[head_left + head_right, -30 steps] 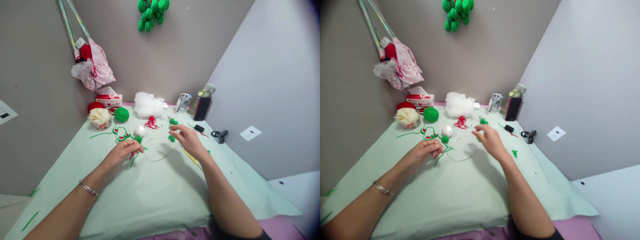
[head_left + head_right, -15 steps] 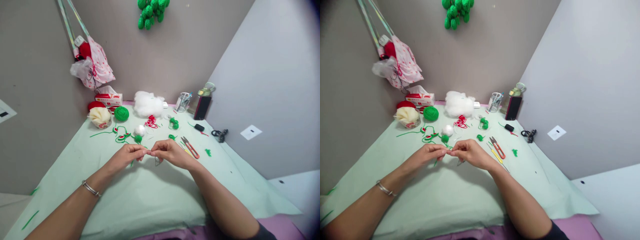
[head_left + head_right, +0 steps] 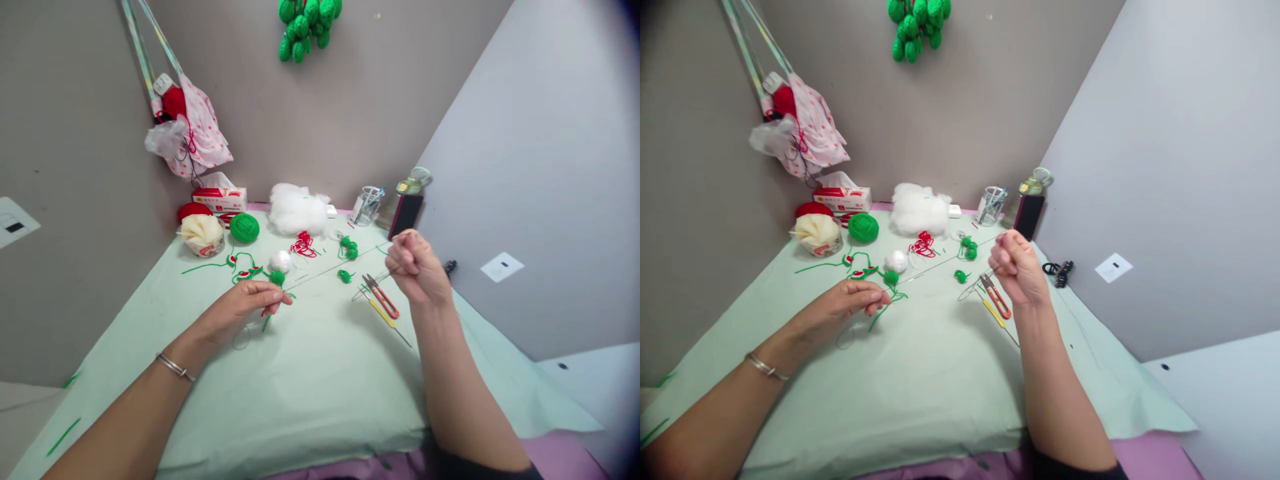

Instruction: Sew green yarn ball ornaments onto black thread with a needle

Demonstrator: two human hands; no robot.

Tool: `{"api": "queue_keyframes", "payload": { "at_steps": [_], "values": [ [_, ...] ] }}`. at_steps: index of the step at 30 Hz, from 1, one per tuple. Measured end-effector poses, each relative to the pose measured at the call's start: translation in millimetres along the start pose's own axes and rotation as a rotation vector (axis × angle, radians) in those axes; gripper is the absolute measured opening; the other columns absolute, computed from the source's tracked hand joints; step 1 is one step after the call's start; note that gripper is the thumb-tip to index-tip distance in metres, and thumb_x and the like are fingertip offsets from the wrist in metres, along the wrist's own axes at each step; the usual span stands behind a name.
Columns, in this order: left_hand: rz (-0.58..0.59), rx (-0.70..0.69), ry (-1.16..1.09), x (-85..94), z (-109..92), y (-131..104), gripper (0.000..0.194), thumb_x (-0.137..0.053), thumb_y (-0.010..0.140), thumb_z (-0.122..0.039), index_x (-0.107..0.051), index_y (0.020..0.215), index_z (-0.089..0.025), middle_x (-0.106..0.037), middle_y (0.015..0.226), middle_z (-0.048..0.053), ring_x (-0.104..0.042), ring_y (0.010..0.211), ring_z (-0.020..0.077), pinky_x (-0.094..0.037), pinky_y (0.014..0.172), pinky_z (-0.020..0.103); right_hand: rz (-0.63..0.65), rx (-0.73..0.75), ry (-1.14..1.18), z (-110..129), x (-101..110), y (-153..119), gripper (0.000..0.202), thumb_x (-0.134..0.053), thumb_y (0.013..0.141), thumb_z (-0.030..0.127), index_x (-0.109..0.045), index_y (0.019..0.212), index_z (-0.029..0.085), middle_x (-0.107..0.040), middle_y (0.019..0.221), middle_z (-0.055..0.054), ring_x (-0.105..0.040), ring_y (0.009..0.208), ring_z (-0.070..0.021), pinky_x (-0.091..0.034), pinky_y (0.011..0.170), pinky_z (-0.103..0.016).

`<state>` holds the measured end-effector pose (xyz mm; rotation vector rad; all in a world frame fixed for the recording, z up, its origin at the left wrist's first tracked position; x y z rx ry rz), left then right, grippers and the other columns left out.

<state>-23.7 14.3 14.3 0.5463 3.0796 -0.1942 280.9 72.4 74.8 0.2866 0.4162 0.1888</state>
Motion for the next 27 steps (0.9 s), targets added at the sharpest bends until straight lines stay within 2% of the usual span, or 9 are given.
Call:
{"api": "queue_keyframes", "payload": {
  "at_steps": [3, 5, 9, 11, 13, 17, 20, 23, 27],
  "values": [
    [-0.010, 0.003, -0.058, 0.6, -2, 0, 0.030, -0.073, 0.076, -0.047, -0.080, 0.078, -0.018, -0.057, 0.066, 0.002, -0.049, 0.069, 0.0158, -0.040, 0.070, 0.030, -0.021, 0.128, 0.072, 14, 11, -2, 0.024, -0.084, 0.077, 0.031, -0.062, 0.076, 0.020, -0.029, 0.053, 0.011, -0.005, 0.045, -0.0051, -0.019, 0.038, -0.015],
    [-0.008, 0.002, -0.082, 1.0, -3, 1, 0.031, -0.073, 0.076, -0.048, -0.080, 0.079, -0.018, -0.056, 0.066, 0.002, -0.050, 0.070, 0.0161, -0.041, 0.070, 0.030, 0.075, 0.180, 0.042, 21, 17, -6, 0.027, -0.081, 0.080, 0.037, -0.060, 0.072, 0.022, -0.026, 0.051, 0.011, -0.005, 0.042, -0.0051, -0.018, 0.036, -0.016],
    [-0.014, -0.007, -0.047, 0.7, -1, 1, 0.029, -0.071, 0.079, -0.046, -0.079, 0.077, -0.018, -0.056, 0.066, 0.002, -0.049, 0.068, 0.0145, -0.039, 0.069, 0.028, 0.359, -0.024, -0.541, 10, 17, -9, 0.045, -0.066, 0.085, 0.061, -0.067, 0.072, 0.019, -0.052, 0.056, 0.002, -0.031, 0.042, -0.0065, -0.028, 0.040, -0.021],
    [0.001, -0.013, 0.001, -0.5, 1, 2, 0.029, -0.069, 0.082, -0.045, -0.078, 0.078, -0.018, -0.055, 0.065, 0.001, -0.047, 0.067, 0.0135, -0.037, 0.068, 0.028, 0.233, -0.097, -0.963, -3, 9, -7, 0.044, -0.064, 0.087, 0.058, -0.072, 0.080, 0.016, -0.066, 0.073, -0.006, -0.049, 0.055, -0.0121, -0.038, 0.049, -0.024],
    [0.033, -0.015, 0.055, -2.0, 3, 2, 0.029, -0.067, 0.084, -0.045, -0.079, 0.081, -0.019, -0.053, 0.064, 0.000, -0.045, 0.065, 0.0128, -0.035, 0.065, 0.027, 0.077, -0.068, -1.145, -15, -8, -8, 0.035, -0.065, 0.088, 0.050, -0.075, 0.091, 0.016, -0.072, 0.089, -0.008, -0.059, 0.069, -0.0165, -0.044, 0.061, -0.027],
    [0.101, -0.020, 0.162, -4.6, 7, 3, 0.032, -0.063, 0.088, -0.047, -0.079, 0.086, -0.019, -0.054, 0.066, 0.000, -0.045, 0.065, 0.0126, -0.032, 0.062, 0.027, 0.364, -0.224, -0.849, -46, -58, -26, 0.037, -0.067, 0.088, 0.044, -0.072, 0.115, 0.020, -0.073, 0.113, -0.007, -0.063, 0.081, -0.0155, -0.048, 0.073, -0.027],
    [0.135, -0.010, 0.216, -6.0, 10, 3, 0.036, -0.062, 0.088, -0.050, -0.078, 0.083, -0.018, -0.054, 0.068, 0.000, -0.043, 0.064, 0.0119, -0.029, 0.059, 0.026, 0.541, -0.367, -0.723, -63, -81, -43, 0.033, -0.074, 0.084, 0.044, -0.075, 0.104, 0.018, -0.073, 0.098, -0.004, -0.053, 0.065, -0.0095, -0.042, 0.061, -0.023],
    [0.148, 0.016, 0.248, -6.5, 11, 4, 0.039, -0.062, 0.087, -0.052, -0.077, 0.083, -0.017, -0.054, 0.068, 0.000, -0.041, 0.062, 0.0114, -0.028, 0.055, 0.026, 0.575, -0.462, -0.665, -70, -82, -49, 0.032, -0.074, 0.083, 0.046, -0.075, 0.082, 0.014, -0.065, 0.069, 0.000, -0.047, 0.059, -0.0085, -0.035, 0.054, -0.022],
    [0.150, 0.024, 0.239, -5.0, 10, 5, 0.039, -0.064, 0.085, -0.053, -0.080, 0.089, -0.018, -0.060, 0.069, 0.002, -0.046, 0.064, 0.0130, -0.032, 0.056, 0.025, 0.595, -0.474, -0.574, -60, -67, -39, 0.027, -0.077, 0.080, 0.040, -0.073, 0.076, 0.013, -0.064, 0.065, 0.000, -0.052, 0.061, -0.0096, -0.037, 0.056, -0.021]
  ]
}}
Point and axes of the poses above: each hand's wrist, its own y-axis towards the middle knuckle, its own x-axis out of the back of the hand, z = x × y, the point moved 2 cm from there along y, towards the middle knuckle
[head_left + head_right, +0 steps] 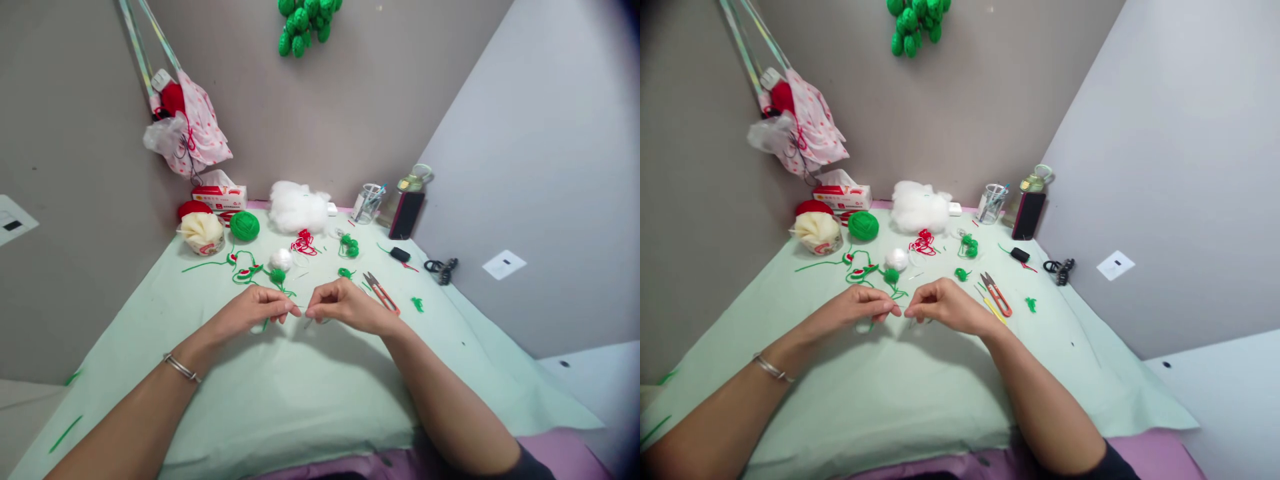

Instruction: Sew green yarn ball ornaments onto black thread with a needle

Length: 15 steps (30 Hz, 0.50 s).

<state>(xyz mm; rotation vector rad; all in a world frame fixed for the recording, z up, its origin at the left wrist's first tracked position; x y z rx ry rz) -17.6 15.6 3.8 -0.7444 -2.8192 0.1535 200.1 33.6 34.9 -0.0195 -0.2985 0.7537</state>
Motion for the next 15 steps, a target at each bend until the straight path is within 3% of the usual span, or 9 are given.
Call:
{"api": "queue_keyframes", "payload": {
  "at_steps": [4, 9, 15],
  "values": [
    [-0.078, -0.037, -0.080, 5.7, -2, -1, 0.033, -0.067, 0.083, -0.049, -0.081, 0.082, -0.019, -0.061, 0.065, 0.003, -0.048, 0.064, 0.0146, -0.036, 0.061, 0.027, -0.172, 0.183, 0.196, 5, 33, -9, 0.027, -0.077, 0.080, 0.039, -0.069, 0.070, 0.016, -0.064, 0.066, -0.001, -0.042, 0.053, -0.0073, -0.028, 0.047, -0.021],
    [-0.084, -0.044, -0.169, 11.1, -3, -3, 0.028, -0.069, 0.083, -0.044, -0.081, 0.079, -0.019, -0.059, 0.064, 0.004, -0.050, 0.064, 0.0160, -0.039, 0.063, 0.028, -0.481, 0.436, 0.523, 11, 67, -24, 0.026, -0.079, 0.078, 0.037, -0.063, 0.070, 0.018, -0.054, 0.066, 0.006, -0.013, 0.041, -0.0009, -0.016, 0.038, -0.019],
    [-0.074, -0.029, -0.216, 13.8, -2, -3, 0.027, -0.070, 0.082, -0.043, -0.080, 0.079, -0.019, -0.059, 0.067, 0.003, -0.051, 0.066, 0.0161, -0.041, 0.066, 0.029, -0.611, 0.651, 0.641, 22, 89, -42, 0.019, -0.072, 0.087, 0.031, -0.060, 0.075, 0.022, -0.040, 0.064, 0.008, -0.001, 0.044, -0.0051, -0.015, 0.033, -0.020]
  ]
}}
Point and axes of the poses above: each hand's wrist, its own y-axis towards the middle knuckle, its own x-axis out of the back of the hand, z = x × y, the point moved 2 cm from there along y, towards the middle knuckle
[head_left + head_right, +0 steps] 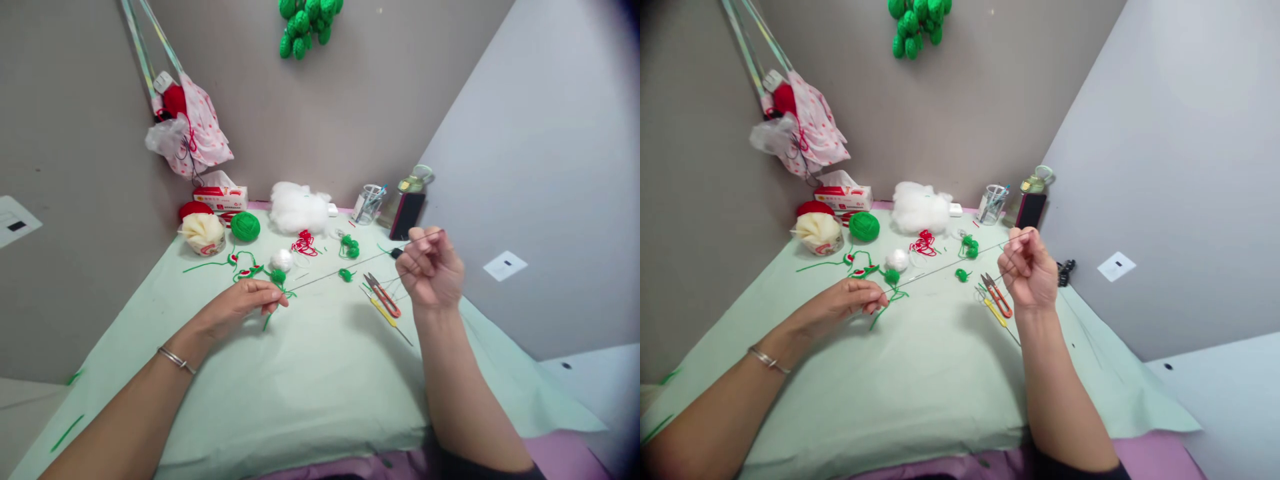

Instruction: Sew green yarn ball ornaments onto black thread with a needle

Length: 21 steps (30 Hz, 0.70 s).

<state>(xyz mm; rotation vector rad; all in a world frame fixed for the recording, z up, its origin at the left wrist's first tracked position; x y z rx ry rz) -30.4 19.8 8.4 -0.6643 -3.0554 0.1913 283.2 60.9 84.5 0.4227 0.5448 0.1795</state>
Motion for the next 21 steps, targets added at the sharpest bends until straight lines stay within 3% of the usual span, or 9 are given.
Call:
{"api": "queue_keyframes", "payload": {
  "at_steps": [6, 11, 15, 19, 21],
  "values": [
    [-0.031, -0.006, -0.018, 1.5, -7, -1, 0.026, -0.071, 0.079, -0.043, -0.079, 0.075, -0.018, -0.059, 0.068, 0.004, -0.050, 0.067, 0.0164, -0.042, 0.067, 0.029, -0.050, 0.099, -0.046, 10, 7, -1, 0.022, -0.067, 0.090, 0.033, -0.058, 0.072, 0.025, -0.036, 0.065, 0.007, 0.003, 0.045, -0.0075, -0.013, 0.033, -0.025],
    [-0.142, -0.014, -0.026, 11.6, -6, 1, 0.028, -0.076, 0.074, -0.046, -0.081, 0.075, -0.019, -0.065, 0.075, 0.007, -0.053, 0.070, 0.0173, -0.046, 0.069, 0.030, -0.103, 0.151, -0.139, 15, 8, -4, 0.030, -0.065, 0.091, 0.040, -0.054, 0.067, 0.025, -0.032, 0.062, 0.006, 0.003, 0.044, -0.0087, -0.007, 0.033, -0.030],
    [-0.296, -0.001, -0.074, 22.2, 1, 4, 0.031, -0.082, 0.071, -0.048, -0.081, 0.081, -0.019, -0.067, 0.078, 0.006, -0.056, 0.072, 0.0170, -0.047, 0.073, 0.030, 0.003, 0.157, -0.012, 13, 4, -9, 0.031, -0.069, 0.089, 0.037, -0.053, 0.066, 0.024, -0.030, 0.060, 0.008, 0.004, 0.041, -0.0055, -0.006, 0.032, -0.028],
    [-0.409, -0.051, -0.144, 31.5, 5, 7, 0.030, -0.086, 0.068, -0.044, -0.078, 0.079, -0.018, -0.065, 0.077, 0.003, -0.055, 0.071, 0.0152, -0.047, 0.071, 0.028, 0.064, 0.149, -0.062, 8, 5, -16, 0.041, -0.072, 0.083, 0.047, -0.048, 0.060, 0.024, -0.025, 0.053, 0.009, 0.002, 0.037, -0.0039, -0.002, 0.030, -0.023],
    [-0.452, -0.081, -0.192, 35.6, 6, 7, 0.029, -0.087, 0.068, -0.041, -0.077, 0.080, -0.017, -0.062, 0.073, 0.001, -0.052, 0.068, 0.0125, -0.047, 0.071, 0.026, 0.239, 0.129, -0.074, 9, 4, -18, 0.044, -0.074, 0.080, 0.050, -0.050, 0.055, 0.024, -0.029, 0.047, 0.009, -0.008, 0.031, -0.0035, -0.009, 0.029, -0.021]
  ]
}}
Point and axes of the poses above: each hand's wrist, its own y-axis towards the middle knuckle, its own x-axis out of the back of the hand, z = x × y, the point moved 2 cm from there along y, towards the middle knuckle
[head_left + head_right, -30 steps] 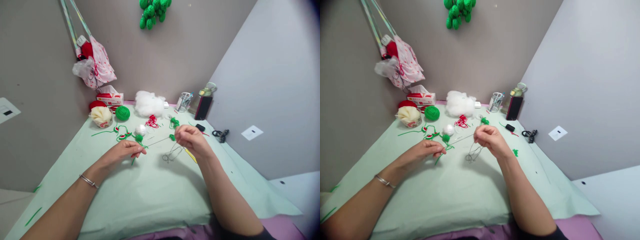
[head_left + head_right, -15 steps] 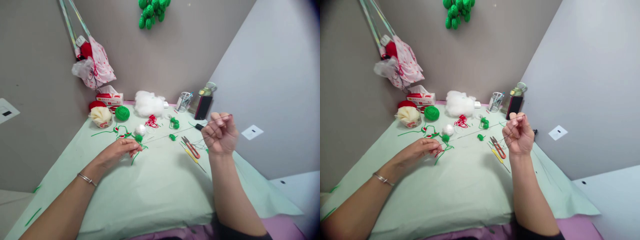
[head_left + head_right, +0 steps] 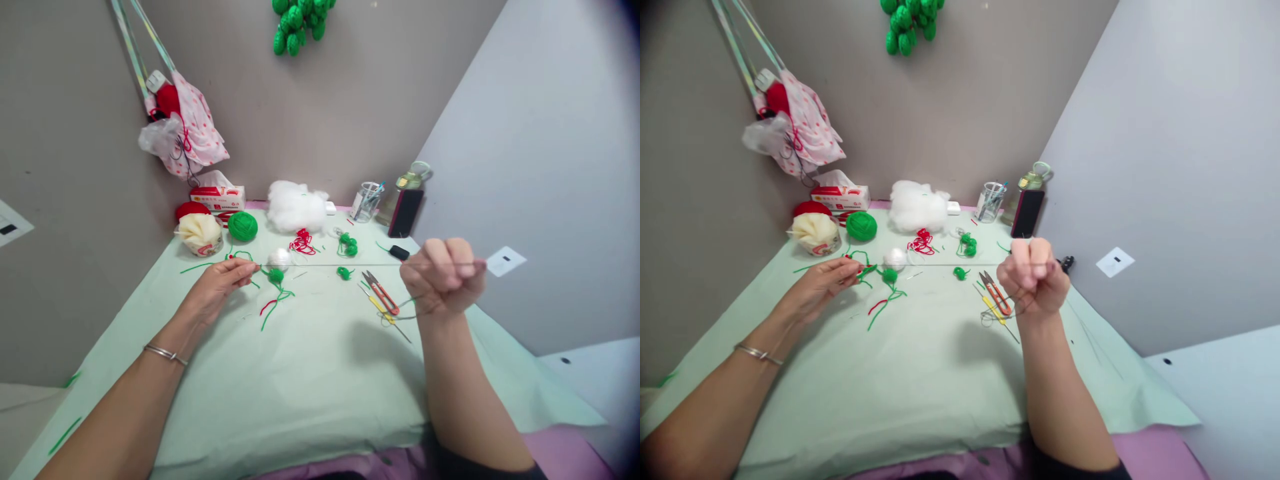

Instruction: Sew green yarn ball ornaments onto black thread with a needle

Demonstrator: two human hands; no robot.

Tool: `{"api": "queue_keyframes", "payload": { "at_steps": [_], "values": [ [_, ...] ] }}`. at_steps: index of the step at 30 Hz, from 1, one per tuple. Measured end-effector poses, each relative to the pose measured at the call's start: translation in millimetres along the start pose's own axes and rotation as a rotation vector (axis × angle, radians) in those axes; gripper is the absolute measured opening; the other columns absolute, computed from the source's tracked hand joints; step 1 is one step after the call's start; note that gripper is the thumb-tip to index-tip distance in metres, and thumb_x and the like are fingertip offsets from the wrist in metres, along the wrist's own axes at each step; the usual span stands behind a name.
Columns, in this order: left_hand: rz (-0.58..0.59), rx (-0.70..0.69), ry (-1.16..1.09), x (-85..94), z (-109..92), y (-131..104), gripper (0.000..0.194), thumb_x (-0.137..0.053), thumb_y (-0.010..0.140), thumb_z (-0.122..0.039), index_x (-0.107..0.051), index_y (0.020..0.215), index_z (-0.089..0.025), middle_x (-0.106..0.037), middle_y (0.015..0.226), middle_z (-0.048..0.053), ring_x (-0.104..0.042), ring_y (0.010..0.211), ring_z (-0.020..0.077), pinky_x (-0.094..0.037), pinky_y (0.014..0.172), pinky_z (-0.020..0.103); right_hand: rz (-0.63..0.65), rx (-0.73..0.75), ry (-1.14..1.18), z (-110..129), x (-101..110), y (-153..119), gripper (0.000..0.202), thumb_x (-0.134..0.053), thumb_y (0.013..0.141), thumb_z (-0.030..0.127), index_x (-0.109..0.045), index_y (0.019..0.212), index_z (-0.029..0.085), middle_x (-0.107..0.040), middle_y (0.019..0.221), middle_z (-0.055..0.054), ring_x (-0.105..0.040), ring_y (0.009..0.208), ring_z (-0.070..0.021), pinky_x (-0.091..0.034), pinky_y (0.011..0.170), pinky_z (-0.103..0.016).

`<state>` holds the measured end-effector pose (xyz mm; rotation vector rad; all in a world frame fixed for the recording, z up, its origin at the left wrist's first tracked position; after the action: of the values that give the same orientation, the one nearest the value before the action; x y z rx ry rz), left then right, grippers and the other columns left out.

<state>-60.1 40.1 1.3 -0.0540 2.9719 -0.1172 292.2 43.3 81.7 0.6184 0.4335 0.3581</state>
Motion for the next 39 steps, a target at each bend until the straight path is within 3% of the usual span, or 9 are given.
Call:
{"api": "queue_keyframes", "payload": {
  "at_steps": [5, 8, 11, 15, 21, 25, 32, 36, 39],
  "values": [
    [-0.095, -0.056, -0.202, 5.4, -3, 3, 0.026, -0.086, 0.069, -0.035, -0.073, 0.079, -0.015, -0.056, 0.068, -0.004, -0.047, 0.062, 0.0069, -0.047, 0.071, 0.021, 0.751, -0.438, -0.399, -4, -18, -1, 0.043, -0.055, 0.094, 0.056, -0.077, 0.089, 0.019, -0.068, 0.075, -0.008, -0.052, 0.050, -0.0108, -0.042, 0.049, -0.025],
    [-0.115, -0.089, -0.261, 3.4, -5, 2, 0.023, -0.085, 0.071, -0.033, -0.071, 0.078, -0.016, -0.063, 0.082, -0.002, -0.053, 0.068, 0.0070, -0.048, 0.073, 0.021, 0.756, -0.612, -0.785, -23, -26, -3, 0.040, -0.050, 0.099, 0.052, -0.072, 0.115, 0.022, -0.071, 0.107, -0.009, -0.064, 0.076, -0.0158, -0.051, 0.068, -0.028],
    [-0.100, -0.103, -0.229, -2.8, -6, -2, 0.019, -0.082, 0.074, -0.032, -0.071, 0.080, -0.017, -0.068, 0.094, 0.001, -0.059, 0.082, 0.0105, -0.049, 0.079, 0.023, 0.613, -0.428, -1.275, -56, -31, -5, 0.029, -0.053, 0.100, 0.039, -0.073, 0.113, 0.021, -0.068, 0.120, -0.011, -0.062, 0.106, -0.0253, -0.048, 0.090, -0.038],
    [0.000, -0.087, -0.216, -14.8, -9, -11, 0.017, -0.076, 0.075, -0.026, -0.064, 0.069, -0.016, -0.070, 0.113, 0.006, -0.063, 0.102, 0.0170, -0.048, 0.082, 0.024, 0.596, -0.191, -1.567, -106, -40, -7, 0.029, -0.045, 0.101, 0.014, -0.071, 0.113, 0.017, -0.069, 0.119, -0.014, -0.059, 0.106, -0.0252, -0.045, 0.092, -0.039],
    [0.151, 0.002, -0.196, -32.0, -8, -23, 0.020, -0.072, 0.079, -0.026, -0.057, 0.070, -0.016, -0.065, 0.082, 0.001, -0.048, 0.058, 0.0062, -0.037, 0.055, 0.020, 0.877, -0.183, -1.675, -136, -62, -9, 0.026, -0.045, 0.099, 0.009, -0.062, 0.118, 0.015, -0.067, 0.112, -0.014, -0.056, 0.100, -0.0261, -0.043, 0.082, -0.035],
    [0.283, 0.098, -0.093, -43.0, 2, -28, 0.021, -0.066, 0.088, -0.037, -0.062, 0.086, -0.016, -0.048, 0.057, -0.005, -0.038, 0.054, 0.0074, -0.032, 0.054, 0.020, 0.841, -0.228, -1.688, -136, -65, -11, 0.025, -0.043, 0.097, 0.004, -0.063, 0.107, 0.013, -0.066, 0.102, -0.015, -0.056, 0.097, -0.0271, -0.043, 0.080, -0.035],
    [0.314, 0.125, -0.030, -51.5, 6, -31, 0.027, -0.073, 0.082, -0.040, -0.058, 0.081, -0.017, -0.048, 0.060, -0.006, -0.035, 0.053, 0.0073, -0.025, 0.053, 0.021, 0.611, -0.329, -1.571, -130, -56, -10, 0.026, -0.050, 0.092, 0.009, -0.067, 0.111, 0.014, -0.067, 0.104, -0.012, -0.061, 0.097, -0.0218, -0.046, 0.076, -0.029],
    [0.296, 0.097, -0.055, -52.4, 7, -31, 0.025, -0.073, 0.084, -0.038, -0.057, 0.084, -0.018, -0.047, 0.064, -0.007, -0.033, 0.051, 0.0056, -0.024, 0.052, 0.021, 0.301, -0.449, -0.936, -112, -59, -10, 0.017, -0.055, 0.092, 0.020, -0.072, 0.093, 0.016, -0.070, 0.097, -0.007, -0.063, 0.085, -0.0152, -0.047, 0.075, -0.026],
    [0.263, 0.069, -0.077, -52.9, 8, -31, 0.024, -0.073, 0.084, -0.036, -0.057, 0.086, -0.018, -0.051, 0.071, -0.006, -0.028, 0.049, 0.0028, -0.021, 0.051, 0.022, 0.207, -0.569, -0.547, -102, -67, -13, 0.020, -0.063, 0.089, 0.033, -0.073, 0.092, 0.016, -0.072, 0.086, -0.005, -0.062, 0.077, -0.0148, -0.046, 0.067, -0.026]
  ]
}}
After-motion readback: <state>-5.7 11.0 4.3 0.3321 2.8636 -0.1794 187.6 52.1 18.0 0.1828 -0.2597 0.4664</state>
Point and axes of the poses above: each hand's wrist, its own y-axis towards the middle knuckle, its own x-axis out of the back of the hand, z = x × y, the point moved 2 cm from there along y, towards the middle knuckle
